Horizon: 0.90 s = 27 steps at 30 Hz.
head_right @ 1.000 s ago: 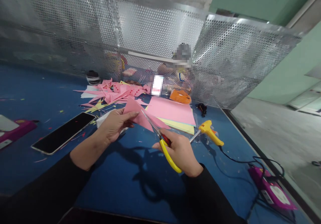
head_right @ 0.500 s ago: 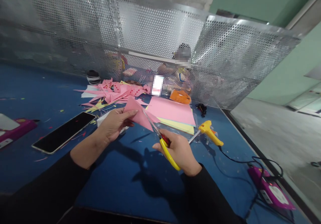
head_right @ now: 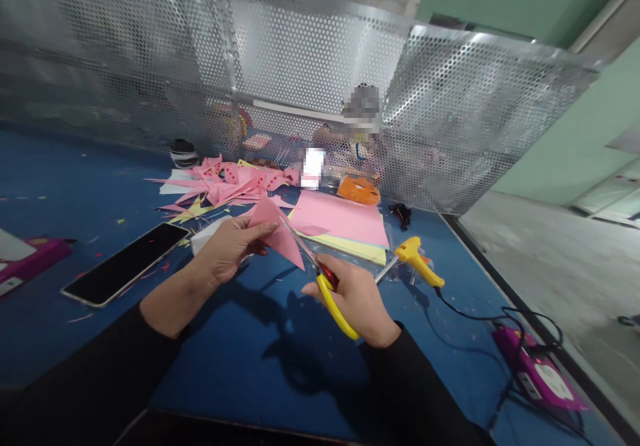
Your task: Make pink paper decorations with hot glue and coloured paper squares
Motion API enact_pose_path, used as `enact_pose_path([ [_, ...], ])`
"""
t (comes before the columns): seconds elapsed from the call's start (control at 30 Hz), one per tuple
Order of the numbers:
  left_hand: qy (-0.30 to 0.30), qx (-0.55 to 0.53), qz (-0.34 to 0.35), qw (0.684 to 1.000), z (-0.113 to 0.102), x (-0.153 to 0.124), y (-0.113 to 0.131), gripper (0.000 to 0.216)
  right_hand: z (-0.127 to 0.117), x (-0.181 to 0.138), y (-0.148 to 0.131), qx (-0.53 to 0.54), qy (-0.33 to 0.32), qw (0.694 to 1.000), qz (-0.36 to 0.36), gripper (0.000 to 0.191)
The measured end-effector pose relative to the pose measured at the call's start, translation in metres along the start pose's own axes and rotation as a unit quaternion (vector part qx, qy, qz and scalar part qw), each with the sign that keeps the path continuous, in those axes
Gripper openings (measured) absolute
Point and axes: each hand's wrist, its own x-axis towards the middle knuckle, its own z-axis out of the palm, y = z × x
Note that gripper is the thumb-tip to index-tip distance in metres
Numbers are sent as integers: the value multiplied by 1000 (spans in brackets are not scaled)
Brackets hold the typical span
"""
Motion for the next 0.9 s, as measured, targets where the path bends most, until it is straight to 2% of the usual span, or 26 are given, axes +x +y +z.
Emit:
enact_pose_path([
  [0.23, -23, 1, -19, 1000, 4, -4, -3, 16, 2, -1, -2, -5, 24, 1000, 11, 48],
  [0.67, -39, -16, -31, 999, 4, -3, -3, 25, 4, 0, 0, 40, 2, 999, 22, 40],
  [0.9, -30, -33, -17, 999, 1, -1, -1, 30, 6, 0, 1, 7, 23, 1000, 12, 43],
])
